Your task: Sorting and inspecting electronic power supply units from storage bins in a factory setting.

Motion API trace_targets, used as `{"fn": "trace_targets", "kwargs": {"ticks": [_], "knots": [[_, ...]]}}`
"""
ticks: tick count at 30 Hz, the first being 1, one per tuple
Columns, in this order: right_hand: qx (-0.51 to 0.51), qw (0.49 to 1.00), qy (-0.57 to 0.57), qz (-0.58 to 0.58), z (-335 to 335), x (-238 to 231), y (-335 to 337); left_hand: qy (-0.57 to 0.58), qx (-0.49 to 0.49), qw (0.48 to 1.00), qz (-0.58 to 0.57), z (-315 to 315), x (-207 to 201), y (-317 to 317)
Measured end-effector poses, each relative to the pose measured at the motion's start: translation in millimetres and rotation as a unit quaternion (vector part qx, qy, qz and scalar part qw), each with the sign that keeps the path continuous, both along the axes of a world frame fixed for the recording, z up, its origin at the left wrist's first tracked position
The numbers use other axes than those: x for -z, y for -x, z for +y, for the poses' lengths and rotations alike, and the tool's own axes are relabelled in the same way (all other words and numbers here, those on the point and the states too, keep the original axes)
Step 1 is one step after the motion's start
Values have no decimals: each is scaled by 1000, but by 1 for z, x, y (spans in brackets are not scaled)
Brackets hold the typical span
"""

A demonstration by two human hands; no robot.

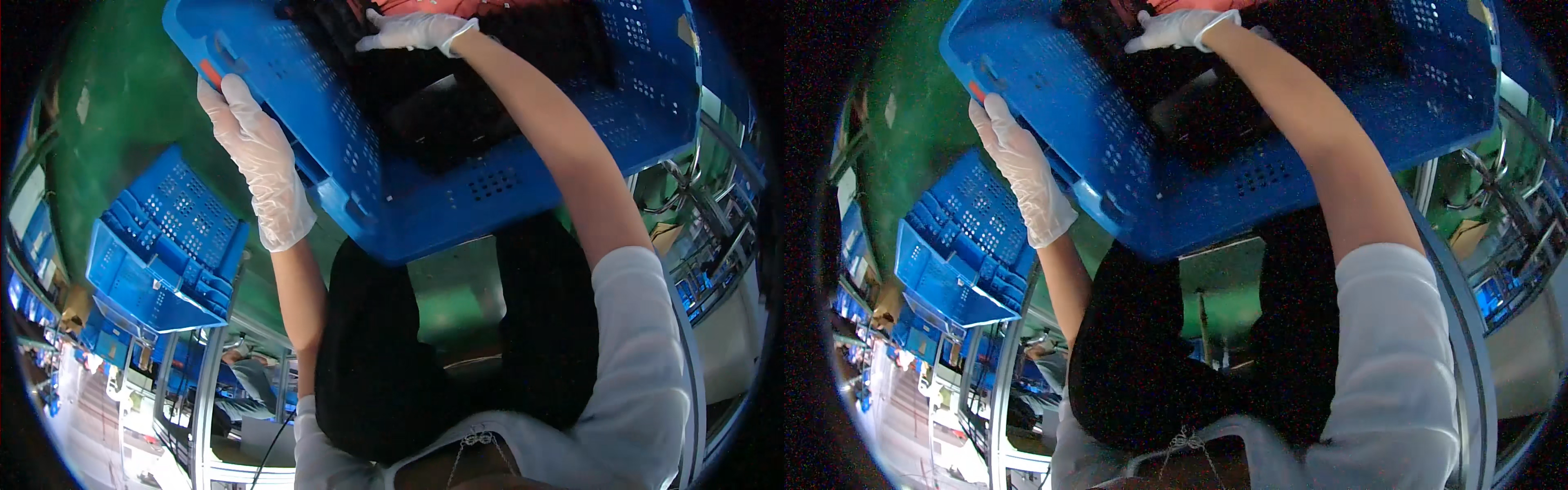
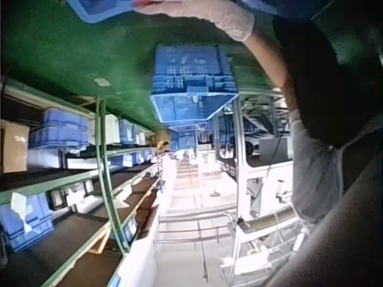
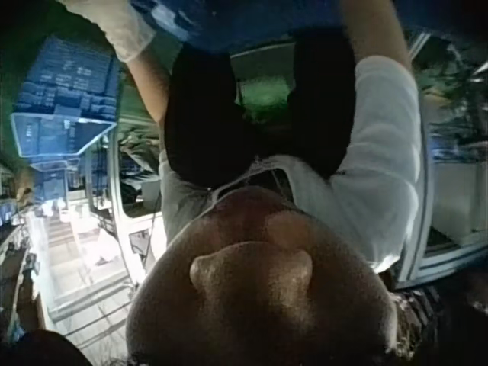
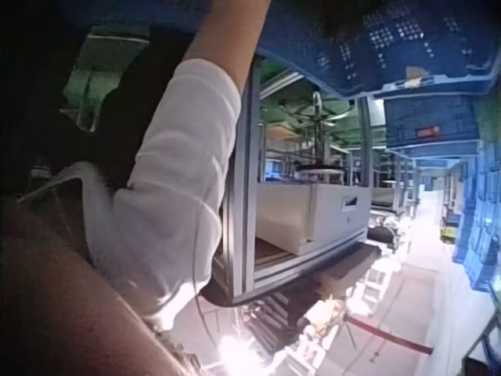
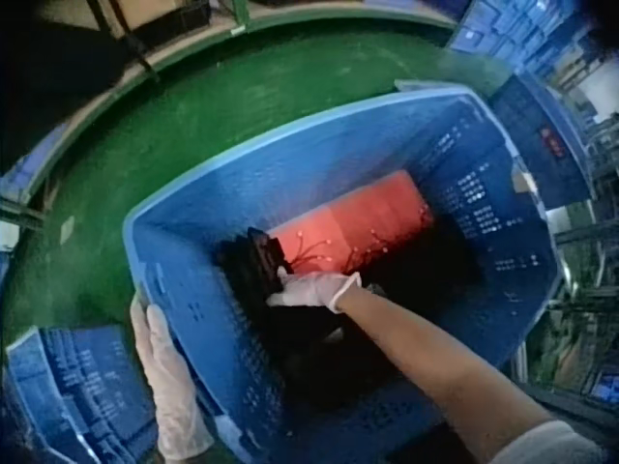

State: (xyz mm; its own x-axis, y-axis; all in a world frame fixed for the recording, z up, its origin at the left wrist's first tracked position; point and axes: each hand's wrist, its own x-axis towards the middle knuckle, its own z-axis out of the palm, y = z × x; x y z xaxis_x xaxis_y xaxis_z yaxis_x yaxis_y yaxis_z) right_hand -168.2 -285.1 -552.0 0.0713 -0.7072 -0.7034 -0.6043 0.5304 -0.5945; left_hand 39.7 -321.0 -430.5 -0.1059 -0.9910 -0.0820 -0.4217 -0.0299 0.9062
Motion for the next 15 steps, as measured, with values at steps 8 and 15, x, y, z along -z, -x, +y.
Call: {"fn": "trace_targets", "kwargs": {"ticks": [8, 15], "knots": [[72, 988, 82, -109, 6, 75, 96, -16, -8, 1000, 6, 3, 3, 14], [-291, 853, 387, 197, 14, -29, 107, -46, 18, 999, 22, 4, -5, 14]]}}
